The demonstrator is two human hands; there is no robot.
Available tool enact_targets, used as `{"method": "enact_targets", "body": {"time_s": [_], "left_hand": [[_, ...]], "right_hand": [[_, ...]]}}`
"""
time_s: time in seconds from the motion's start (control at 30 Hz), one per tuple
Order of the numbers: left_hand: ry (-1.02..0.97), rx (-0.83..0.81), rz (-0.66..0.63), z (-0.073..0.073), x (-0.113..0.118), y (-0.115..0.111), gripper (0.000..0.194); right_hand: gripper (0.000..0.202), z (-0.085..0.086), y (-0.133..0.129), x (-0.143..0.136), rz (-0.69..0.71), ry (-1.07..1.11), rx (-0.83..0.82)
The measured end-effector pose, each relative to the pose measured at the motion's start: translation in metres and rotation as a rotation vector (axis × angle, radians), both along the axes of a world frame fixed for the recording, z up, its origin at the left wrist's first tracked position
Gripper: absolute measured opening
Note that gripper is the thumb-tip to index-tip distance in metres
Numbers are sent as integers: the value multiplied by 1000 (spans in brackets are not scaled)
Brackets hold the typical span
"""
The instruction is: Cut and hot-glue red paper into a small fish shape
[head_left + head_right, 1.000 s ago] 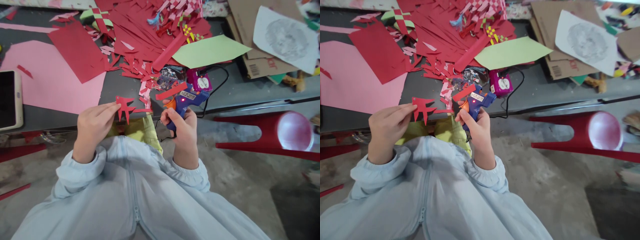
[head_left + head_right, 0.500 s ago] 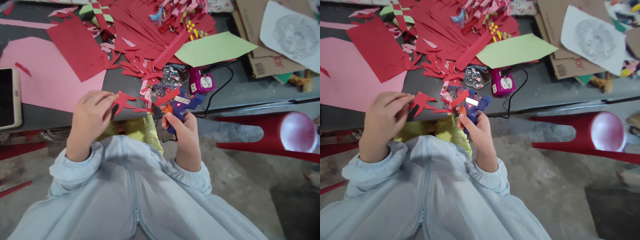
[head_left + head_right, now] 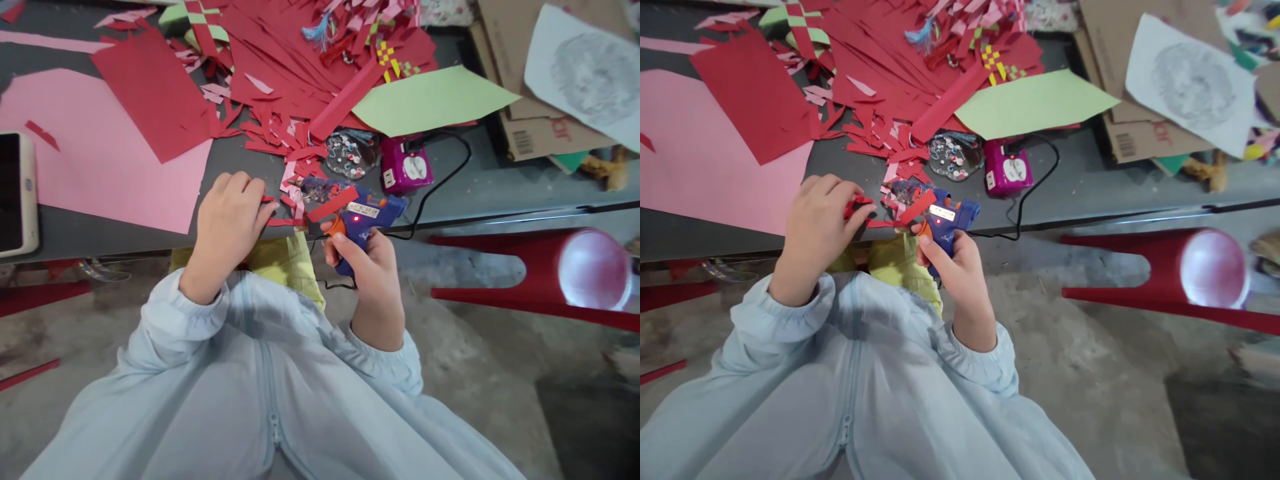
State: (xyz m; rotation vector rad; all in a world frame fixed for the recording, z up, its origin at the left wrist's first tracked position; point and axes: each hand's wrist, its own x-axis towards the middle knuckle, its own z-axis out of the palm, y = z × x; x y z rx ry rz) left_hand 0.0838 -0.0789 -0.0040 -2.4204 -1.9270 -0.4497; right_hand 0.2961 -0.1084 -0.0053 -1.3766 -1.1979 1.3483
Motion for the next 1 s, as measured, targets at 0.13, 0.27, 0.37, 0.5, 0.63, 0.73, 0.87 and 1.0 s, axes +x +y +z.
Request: {"method": "enact_targets", "body": {"time_s": [0.13, 0.27, 0.37, 0.5, 0.63, 0.73, 0.87, 1.0], "left_hand": [[-9, -62, 40, 2, 6, 4, 20], [-81, -56, 39, -1, 5, 6, 17], [-141, -33, 26, -4, 2, 5, 16], [-161, -73, 23, -4, 0, 4, 16], [-169, -111, 42, 0, -3, 8, 16], [-158, -90, 35, 4, -12, 11, 20], [-136, -117, -17, 8, -27, 13, 33], [-142, -118, -90, 5, -35, 14, 34]], "right_hand": [[17, -1, 0, 3, -8, 27, -16], [16, -4, 0, 6, -17, 61, -30], [14, -5, 0, 6, -26, 57, -41], [13, -6, 3, 5, -24, 39, -33], [17, -5, 5, 2, -55, 0, -57], [21, -3, 7, 1, -62, -34, -84], [19, -1, 8, 0, -44, -29, -63], [18, 0, 8, -3, -41, -37, -69]]}}
